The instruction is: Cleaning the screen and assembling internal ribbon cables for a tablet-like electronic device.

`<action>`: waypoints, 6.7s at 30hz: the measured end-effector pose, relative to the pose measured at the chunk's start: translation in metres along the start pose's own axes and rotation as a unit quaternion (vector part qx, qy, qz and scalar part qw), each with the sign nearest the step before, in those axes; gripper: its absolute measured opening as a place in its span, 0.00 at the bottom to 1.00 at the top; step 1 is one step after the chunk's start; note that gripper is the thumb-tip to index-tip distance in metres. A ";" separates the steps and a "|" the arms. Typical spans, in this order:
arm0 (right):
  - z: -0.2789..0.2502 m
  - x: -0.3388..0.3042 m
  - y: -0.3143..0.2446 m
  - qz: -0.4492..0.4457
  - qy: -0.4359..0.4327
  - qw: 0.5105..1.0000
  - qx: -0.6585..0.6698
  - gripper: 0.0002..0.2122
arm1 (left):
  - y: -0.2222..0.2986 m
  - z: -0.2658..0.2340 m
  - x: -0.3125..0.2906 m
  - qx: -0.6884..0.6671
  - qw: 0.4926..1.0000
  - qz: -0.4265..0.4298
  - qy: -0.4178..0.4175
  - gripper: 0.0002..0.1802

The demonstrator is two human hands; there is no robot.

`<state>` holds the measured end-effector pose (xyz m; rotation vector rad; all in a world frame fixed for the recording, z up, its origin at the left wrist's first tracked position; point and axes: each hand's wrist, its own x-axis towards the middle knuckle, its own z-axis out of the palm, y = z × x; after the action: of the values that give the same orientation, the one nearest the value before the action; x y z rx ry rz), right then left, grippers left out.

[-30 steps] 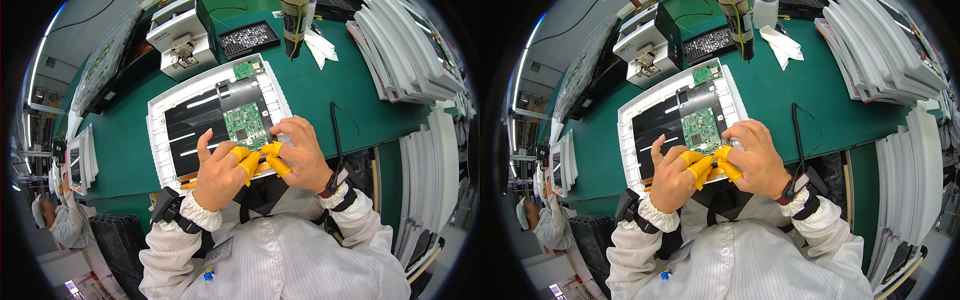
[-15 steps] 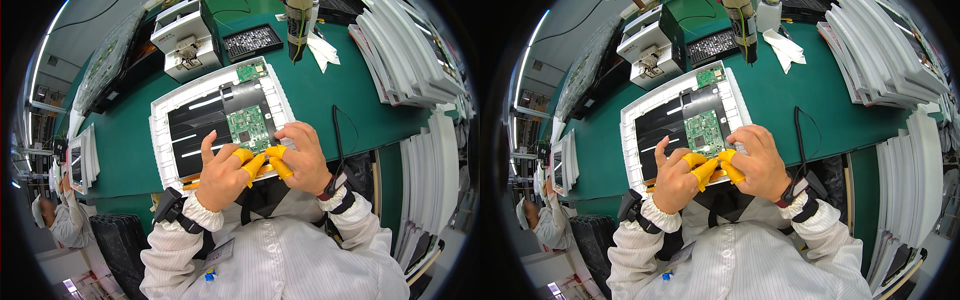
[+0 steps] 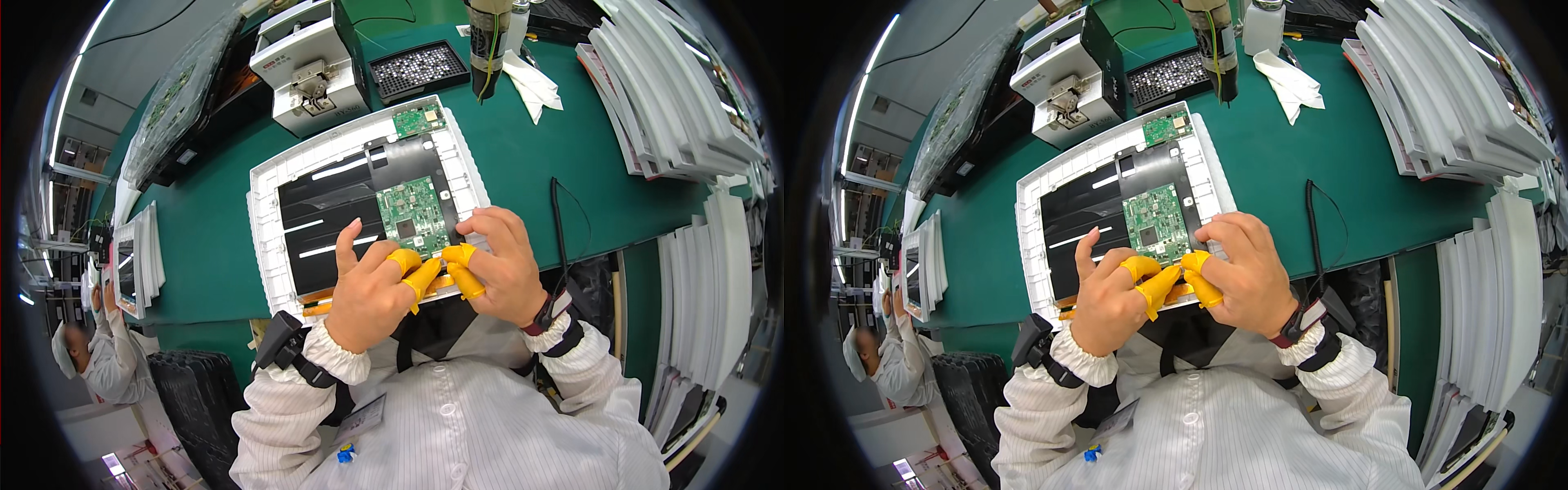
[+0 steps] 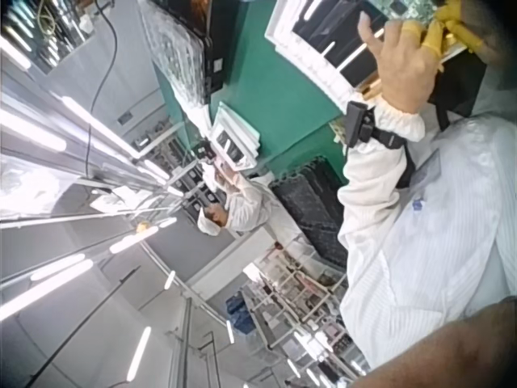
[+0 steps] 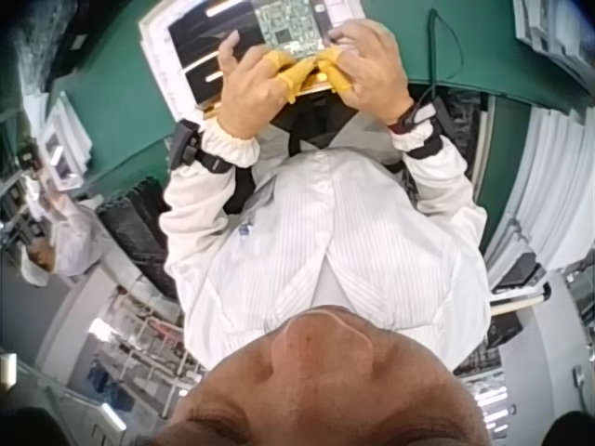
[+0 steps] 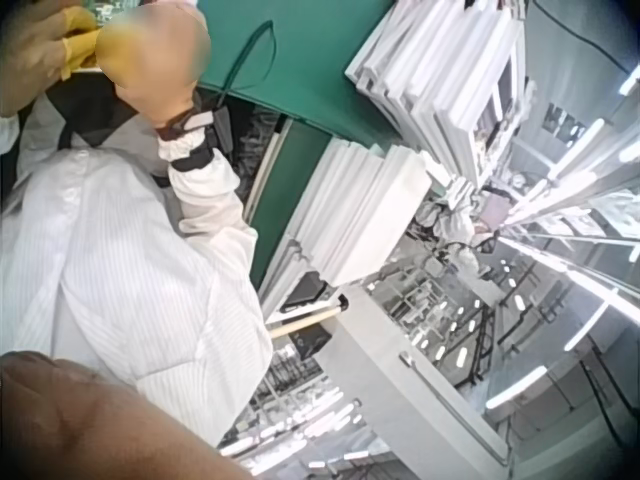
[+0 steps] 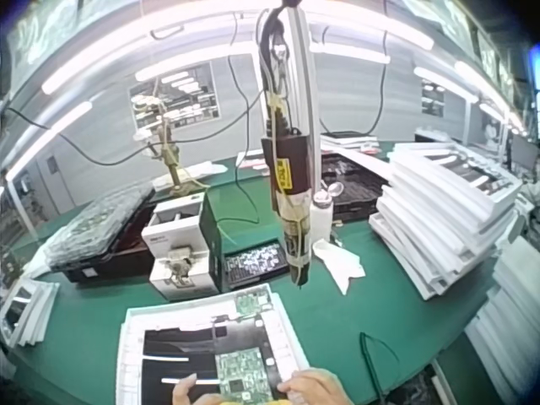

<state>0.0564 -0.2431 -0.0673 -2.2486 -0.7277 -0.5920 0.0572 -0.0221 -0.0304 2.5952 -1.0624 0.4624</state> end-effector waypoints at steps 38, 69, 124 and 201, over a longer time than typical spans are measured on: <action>0.000 0.002 -0.002 0.002 -0.009 1.000 -0.009 0.10 | -0.001 0.003 -0.002 -0.019 1.000 -0.021 0.005 0.10; -0.004 -0.001 0.000 0.026 0.006 0.999 0.033 0.13 | 0.003 -0.002 -0.003 0.018 1.000 -0.012 0.015 0.14; 0.000 0.000 0.000 0.032 0.027 0.999 0.029 0.08 | 0.016 -0.011 0.007 0.071 0.995 0.033 -0.056 0.09; 0.003 -0.004 0.001 -0.015 0.015 1.000 -0.003 0.13 | 0.012 -0.010 0.001 0.041 0.997 0.072 -0.014 0.05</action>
<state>0.0547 -0.2428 -0.0717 -2.2334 -0.7461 -0.6429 0.0476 -0.0272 -0.0190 2.6138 -1.2702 0.5137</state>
